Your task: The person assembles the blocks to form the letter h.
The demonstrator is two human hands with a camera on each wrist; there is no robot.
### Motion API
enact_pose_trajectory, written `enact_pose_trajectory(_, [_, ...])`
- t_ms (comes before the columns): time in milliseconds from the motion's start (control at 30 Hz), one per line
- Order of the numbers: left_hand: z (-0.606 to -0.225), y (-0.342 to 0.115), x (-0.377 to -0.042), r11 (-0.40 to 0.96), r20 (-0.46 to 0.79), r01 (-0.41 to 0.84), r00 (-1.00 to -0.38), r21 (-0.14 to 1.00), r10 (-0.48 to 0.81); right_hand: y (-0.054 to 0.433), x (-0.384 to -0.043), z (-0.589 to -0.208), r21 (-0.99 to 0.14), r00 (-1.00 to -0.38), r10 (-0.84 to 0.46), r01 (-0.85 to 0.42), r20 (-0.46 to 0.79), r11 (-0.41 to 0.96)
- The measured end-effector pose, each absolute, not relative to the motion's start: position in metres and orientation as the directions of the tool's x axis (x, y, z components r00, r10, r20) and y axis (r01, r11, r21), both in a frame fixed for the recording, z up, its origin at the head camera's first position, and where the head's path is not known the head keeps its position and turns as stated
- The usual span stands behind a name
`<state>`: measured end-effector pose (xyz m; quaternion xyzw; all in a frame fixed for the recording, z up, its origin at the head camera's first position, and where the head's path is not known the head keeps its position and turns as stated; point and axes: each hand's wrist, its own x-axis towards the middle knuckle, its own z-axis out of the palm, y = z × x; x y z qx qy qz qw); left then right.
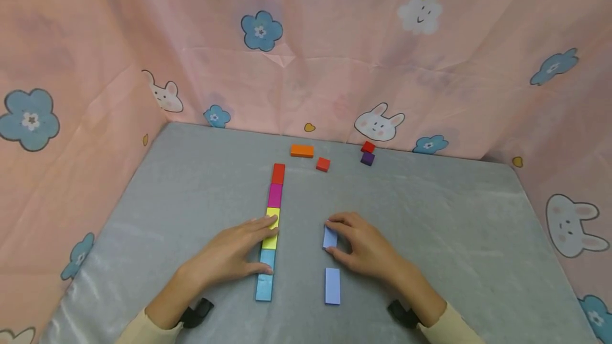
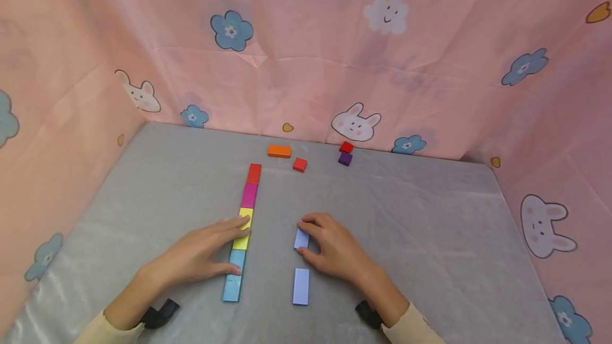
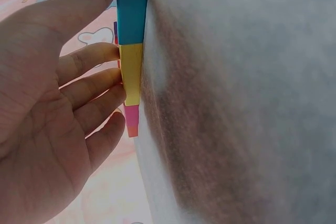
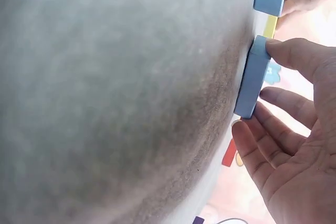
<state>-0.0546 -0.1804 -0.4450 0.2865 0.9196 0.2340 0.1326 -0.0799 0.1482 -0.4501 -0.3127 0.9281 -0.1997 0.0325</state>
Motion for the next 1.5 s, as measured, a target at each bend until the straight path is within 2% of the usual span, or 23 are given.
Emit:
enact_pose_trajectory(300, [-0.447, -0.181, -0.054, 0.723, -0.107, 0.462, -0.802, 0.513, 0.588, 0.148, -0.076, -0.449, -0.374, -0.801, -0.598, -0.553, -0.008, 0.745])
enact_pose_trajectory(767, [-0.448, -0.180, -0.053, 0.721, -0.108, 0.459, -0.801, 0.519, 0.588, 0.151, -0.067, -0.442, -0.449, -0.787, -0.608, -0.507, -0.109, 0.736])
enact_pose_trajectory(1500, [-0.445, -0.182, -0.054, 0.716, -0.103, 0.470, -0.796, 0.515, 0.597, 0.152, -0.062, -0.442, -0.433, -0.774, -0.622, -0.522, -0.121, 0.734])
